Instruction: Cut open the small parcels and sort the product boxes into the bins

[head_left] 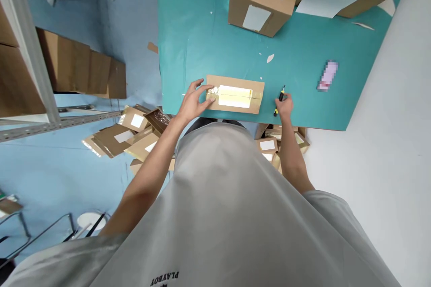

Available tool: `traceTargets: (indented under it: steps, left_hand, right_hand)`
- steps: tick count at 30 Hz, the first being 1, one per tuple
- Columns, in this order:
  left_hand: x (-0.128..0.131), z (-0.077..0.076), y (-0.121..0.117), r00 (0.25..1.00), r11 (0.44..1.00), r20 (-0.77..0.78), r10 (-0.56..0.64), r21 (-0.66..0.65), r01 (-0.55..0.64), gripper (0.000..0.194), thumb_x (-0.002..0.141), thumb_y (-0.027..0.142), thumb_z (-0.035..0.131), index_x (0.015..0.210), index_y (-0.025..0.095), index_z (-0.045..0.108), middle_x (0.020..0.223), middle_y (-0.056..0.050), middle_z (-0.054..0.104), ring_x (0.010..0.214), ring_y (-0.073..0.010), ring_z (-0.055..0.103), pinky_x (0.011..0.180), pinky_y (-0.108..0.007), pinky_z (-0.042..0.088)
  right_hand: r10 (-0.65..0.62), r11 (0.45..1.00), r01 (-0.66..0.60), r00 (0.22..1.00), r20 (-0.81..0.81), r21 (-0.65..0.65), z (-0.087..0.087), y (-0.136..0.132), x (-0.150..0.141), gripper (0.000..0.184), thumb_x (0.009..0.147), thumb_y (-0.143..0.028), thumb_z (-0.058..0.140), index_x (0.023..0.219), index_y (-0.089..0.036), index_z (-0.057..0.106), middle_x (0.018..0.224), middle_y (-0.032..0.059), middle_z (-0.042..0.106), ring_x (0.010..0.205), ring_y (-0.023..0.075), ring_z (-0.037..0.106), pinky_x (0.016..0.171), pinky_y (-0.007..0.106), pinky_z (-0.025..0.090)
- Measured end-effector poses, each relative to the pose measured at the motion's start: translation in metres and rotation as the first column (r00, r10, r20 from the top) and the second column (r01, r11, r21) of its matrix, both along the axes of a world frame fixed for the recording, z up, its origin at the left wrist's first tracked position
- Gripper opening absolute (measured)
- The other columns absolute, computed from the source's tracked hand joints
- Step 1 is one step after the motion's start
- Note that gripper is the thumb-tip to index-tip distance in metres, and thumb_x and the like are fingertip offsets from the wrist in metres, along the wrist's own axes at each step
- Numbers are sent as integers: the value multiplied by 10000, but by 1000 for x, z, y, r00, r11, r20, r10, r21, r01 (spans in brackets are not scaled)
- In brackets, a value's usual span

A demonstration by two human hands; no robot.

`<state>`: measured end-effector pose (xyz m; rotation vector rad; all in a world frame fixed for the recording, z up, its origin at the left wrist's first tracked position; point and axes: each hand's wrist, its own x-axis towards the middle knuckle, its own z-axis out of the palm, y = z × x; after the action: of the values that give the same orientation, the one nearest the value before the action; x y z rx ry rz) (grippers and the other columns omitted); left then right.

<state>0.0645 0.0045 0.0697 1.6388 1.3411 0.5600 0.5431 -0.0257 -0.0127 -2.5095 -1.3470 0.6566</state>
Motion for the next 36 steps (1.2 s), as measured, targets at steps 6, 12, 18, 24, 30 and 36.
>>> traceTargets:
  steps: [6, 12, 18, 24, 30, 36]
  left_hand:
    - [-7, -8, 7, 995, 998, 81, -60, -18, 61, 719, 978, 738, 748, 1516, 265, 689, 1664, -141, 532, 1613, -410, 479, 1361, -637, 389]
    - [-10, -19, 10, 971, 990, 219, -95, -85, 116, 640, 992, 529, 774, 1556, 258, 639, 1651, -140, 554, 1542, -358, 536, 1279, -570, 505]
    - [-10, -40, 14, 949, 983, 303, -90, -124, 133, 672, 956, 569, 830, 1541, 289, 653, 1646, -131, 519, 1487, -345, 586, 1204, -531, 567]
    - [-8, -47, 14, 936, 984, 342, -83, -118, 131, 666, 951, 578, 857, 1538, 335, 656, 1655, -121, 508, 1560, -358, 526, 1185, -496, 585]
    - [-6, -52, 14, 932, 984, 354, -79, -122, 130, 624, 954, 460, 846, 1535, 323, 665, 1666, -125, 492, 1562, -362, 534, 1187, -479, 590]
    - [-5, -56, 16, 923, 983, 371, -97, -107, 147, 633, 933, 396, 861, 1531, 316, 668, 1658, -125, 495, 1594, -364, 503, 1193, -473, 587]
  right_hand:
    - [159, 976, -101, 935, -317, 192, 59, 24, -36, 460, 1162, -630, 490, 1237, -203, 644, 961, 40, 706, 775, 211, 731, 847, 386, 639]
    - [537, 843, -504, 810, -237, 189, 143, 35, -127, 643, 1152, -795, 425, 1276, -233, 711, 1039, 55, 779, 994, 243, 762, 947, 341, 592]
    - [793, 583, -799, 599, -113, -147, 174, 46, -225, 631, 1215, -673, 355, 1433, -214, 727, 1265, 115, 807, 1148, 304, 759, 961, 338, 521]
    - [864, 435, -769, 503, -24, -468, 204, 58, -269, 535, 1245, -487, 325, 1578, -231, 657, 1405, 185, 769, 1192, 358, 732, 886, 367, 447]
    - [875, 417, -735, 484, 18, -534, 210, 61, -282, 530, 1237, -469, 332, 1569, -224, 666, 1385, 189, 765, 1171, 366, 722, 868, 376, 414]
    - [891, 391, -721, 453, 39, -572, 213, 63, -286, 534, 1237, -455, 328, 1565, -209, 670, 1371, 204, 763, 1164, 360, 726, 884, 388, 422]
